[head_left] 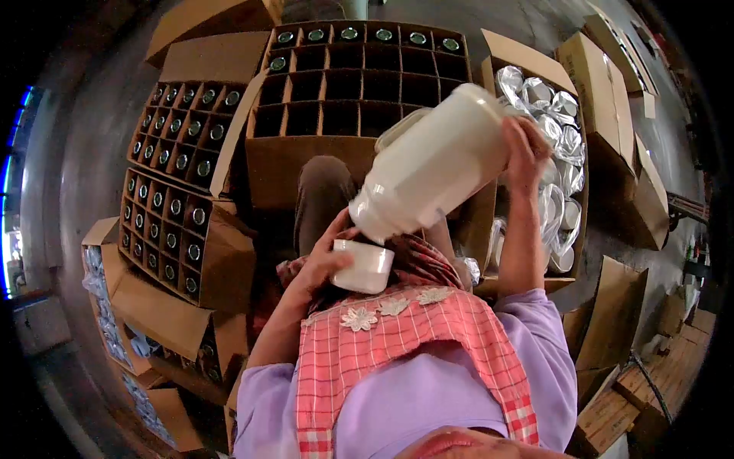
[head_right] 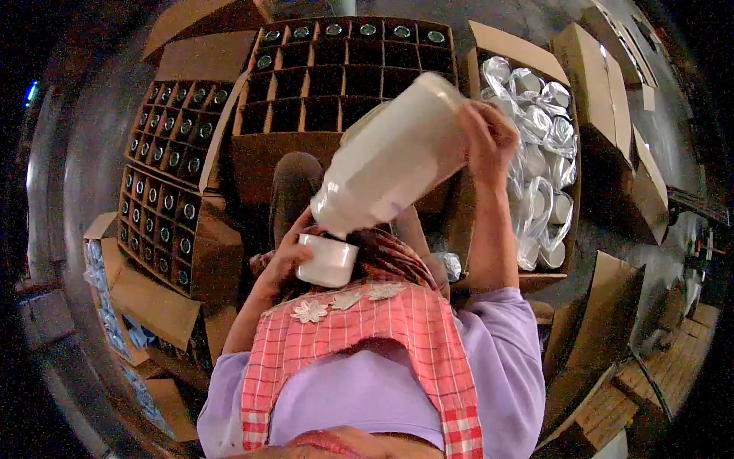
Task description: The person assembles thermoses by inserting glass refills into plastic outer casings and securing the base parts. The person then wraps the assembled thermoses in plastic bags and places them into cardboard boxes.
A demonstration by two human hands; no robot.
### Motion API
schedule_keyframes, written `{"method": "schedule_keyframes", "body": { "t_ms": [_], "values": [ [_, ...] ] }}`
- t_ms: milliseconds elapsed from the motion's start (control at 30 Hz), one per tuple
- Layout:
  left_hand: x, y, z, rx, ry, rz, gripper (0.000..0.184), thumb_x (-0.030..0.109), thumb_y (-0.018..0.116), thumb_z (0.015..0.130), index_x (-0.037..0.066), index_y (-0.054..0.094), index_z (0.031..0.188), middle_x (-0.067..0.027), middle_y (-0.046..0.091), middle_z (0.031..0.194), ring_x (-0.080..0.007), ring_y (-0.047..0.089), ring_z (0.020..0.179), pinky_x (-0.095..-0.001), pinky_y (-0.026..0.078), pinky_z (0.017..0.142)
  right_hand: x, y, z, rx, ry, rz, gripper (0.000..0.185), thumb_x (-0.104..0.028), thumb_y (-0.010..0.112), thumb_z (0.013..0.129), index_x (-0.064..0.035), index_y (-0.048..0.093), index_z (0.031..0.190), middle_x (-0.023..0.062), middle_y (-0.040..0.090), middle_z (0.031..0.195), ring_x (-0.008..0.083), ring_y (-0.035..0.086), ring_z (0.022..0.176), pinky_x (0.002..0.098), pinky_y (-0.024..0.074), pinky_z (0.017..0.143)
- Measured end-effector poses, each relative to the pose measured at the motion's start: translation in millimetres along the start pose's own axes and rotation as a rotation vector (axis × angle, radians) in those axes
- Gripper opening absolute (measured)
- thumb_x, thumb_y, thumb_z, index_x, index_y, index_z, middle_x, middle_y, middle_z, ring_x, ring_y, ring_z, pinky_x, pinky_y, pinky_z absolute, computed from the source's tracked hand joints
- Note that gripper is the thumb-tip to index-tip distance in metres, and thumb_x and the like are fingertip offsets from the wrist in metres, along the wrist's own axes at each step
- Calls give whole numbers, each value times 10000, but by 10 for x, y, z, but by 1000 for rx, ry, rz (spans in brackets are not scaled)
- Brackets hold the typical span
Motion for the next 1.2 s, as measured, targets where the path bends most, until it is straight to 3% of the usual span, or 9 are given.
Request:
{"method": "schedule_keyframes", "body": {
  "t_ms": [100,200,233,467,667,767,867,967,1200],
  "values": [
    [586,160,-114,91,356,791,1157,346,814,561,17,116,1423,-202,181,1460,-283,199,1353,-348,220,1069,29,-192,41,154,31,-15,143,-105,624,810,24,663,858,13,616,786,77,536,743,202,420,685],
    [1120,362,-235,232,714,829,1175,407,818,568,3,115,1418,-223,176,1454,-301,195,1351,-382,211,1074,112,-18,62,117,80,70,170,-124,629,817,25,662,891,13,631,784,70,541,741,193,421,686],
    [1245,447,-276,318,908,982,1140,285,858,510,50,190,1403,-181,267,1419,-326,310,1290,-445,356,998,118,124,22,92,101,104,176,-129,631,818,26,661,895,9,630,780,68,540,735,193,422,681],
    [590,-943,26,472,532,-622,681,56,719,568,30,444,1191,-107,517,1131,-242,508,1071,-366,474,854,-197,951,-77,-645,-95,559,313,-180,624,784,6,640,1035,162,582,1117,224,553,1034,358,416,894],
    [1358,-784,-190,588,900,275,654,98,714,571,10,463,1168,-109,533,1094,-236,534,995,-351,443,866,235,1495,219,-526,310,373,490,-390,424,903,20,597,1106,152,621,1053,259,570,992,383,399,920],
    [1300,-1215,-64,637,853,-50,635,144,690,592,-8,457,1162,-104,536,1074,-225,538,958,-341,444,845,417,1541,423,-616,27,839,499,-387,353,934,14,646,979,164,627,1051,277,587,968,394,397,923],
    [1264,-1342,97,667,879,64,650,183,691,591,-11,449,1162,-120,545,1065,-239,548,957,-347,448,847,726,1771,390,-312,443,672,556,-429,330,937,28,617,1070,203,601,1103,288,550,1057,403,348,966],
    [1344,-1395,325,611,819,23,654,191,690,591,-10,445,1164,-127,546,1073,-246,548,971,-349,443,859,672,1896,489,-604,186,691,513,-394,405,914,41,578,1125,174,595,1123,267,557,1024,380,385,925],
    [1242,-1663,955,661,665,20,586,170,672,640,-1,457,1158,-118,551,1081,-245,546,975,-353,440,853,1414,2149,585,-516,470,198,360,-158,633,762,-2,519,1066,71,546,990,157,509,952,285,393,853]
  ]
}}
Point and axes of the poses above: each hand's wrist, its own z-axis towards the middle knuckle, its own y-axis out of the palm, x = y × z, the point moved 10 cm from there along z, towards the middle knuckle
